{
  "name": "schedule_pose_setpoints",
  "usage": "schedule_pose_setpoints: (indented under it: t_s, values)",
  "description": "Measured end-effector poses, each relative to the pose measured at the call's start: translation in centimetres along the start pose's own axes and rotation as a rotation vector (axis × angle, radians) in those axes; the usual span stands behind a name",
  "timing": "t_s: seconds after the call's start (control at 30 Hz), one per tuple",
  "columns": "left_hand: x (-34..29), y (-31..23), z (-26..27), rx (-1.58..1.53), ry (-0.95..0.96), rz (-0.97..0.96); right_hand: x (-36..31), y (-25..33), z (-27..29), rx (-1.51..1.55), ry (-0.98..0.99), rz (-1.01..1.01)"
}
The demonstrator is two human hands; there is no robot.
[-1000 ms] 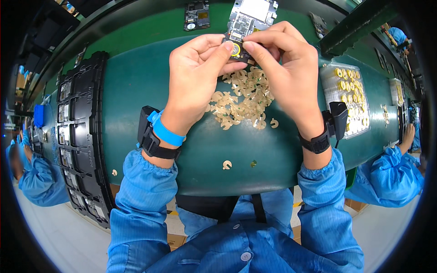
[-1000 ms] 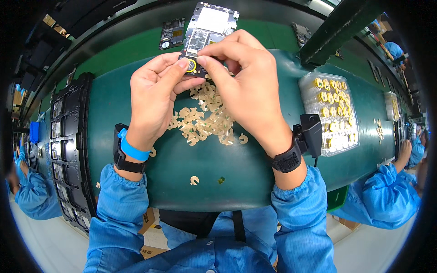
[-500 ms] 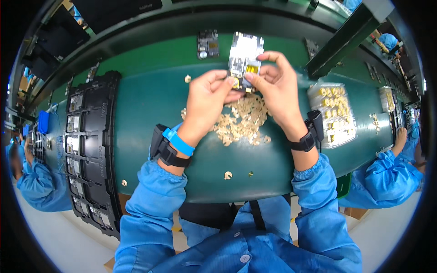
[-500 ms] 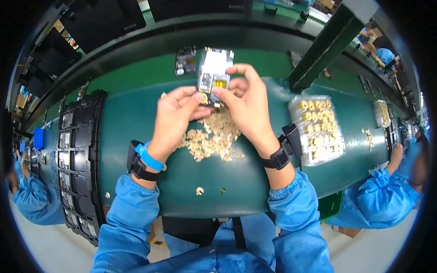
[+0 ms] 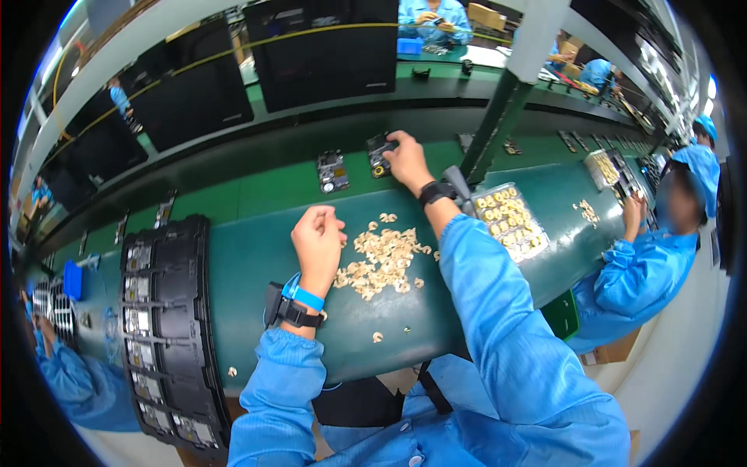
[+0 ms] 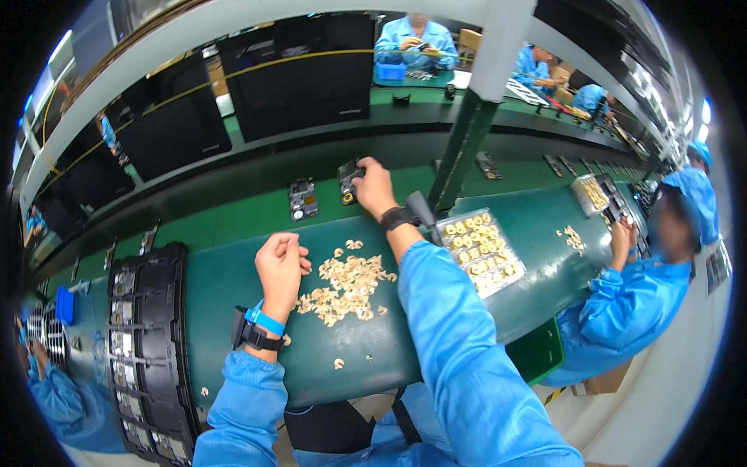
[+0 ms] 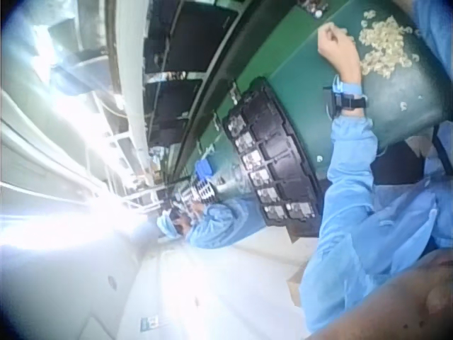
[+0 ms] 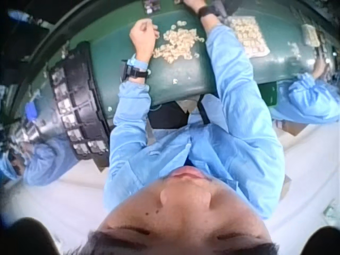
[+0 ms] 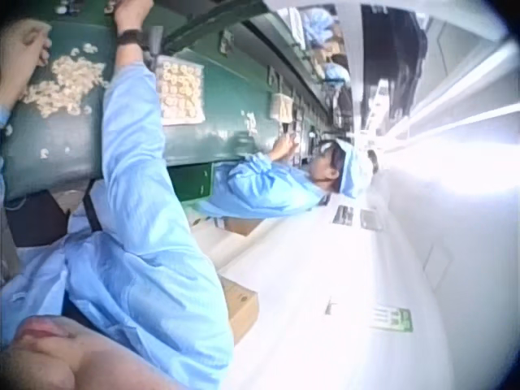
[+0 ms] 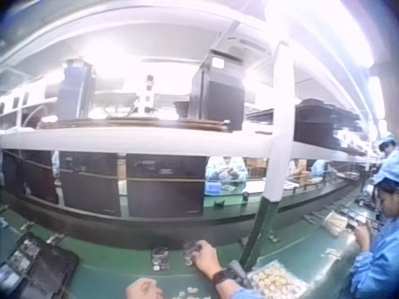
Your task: Manually assembling small components onto circuit boards on a factory production line.
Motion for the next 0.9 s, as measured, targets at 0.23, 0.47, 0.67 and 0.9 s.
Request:
schedule_pose_setpoints:
  t_s: [0.23, 0.47, 0.67, 0.9]
  values:
    - [0.0, -0.6, -0.5, 0.017, -0.005, -0.026, -3.7, 3.7, 2.5, -0.336, -0.186, 0.233]
    - [-0.1, -0.9, 0.1, 0.011, -0.013, -0.024, -12.3, 10.0, 16.9, -0.135, -0.091, 0.336]
    - [-0.3, -0.7, -0.5, 0.048, 0.019, -0.006, -13.3, 2.6, 24.5, -0.505, 0.042, 0.229]
    - [-0.3, -0.5, -0.3, 0.061, 0.036, -0.01, -14.1, 2.2, 24.2, -0.446, 0.119, 0.409]
Point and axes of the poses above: each hand's wrist, its own x-axis towards the middle knuckle, its own z-axis out of the back of the hand, y = z × x, the point moved 4 cm from there along x, towards the middle knuckle, and after that the axes turned 4 degrees about -y, right-handed, at the moved point
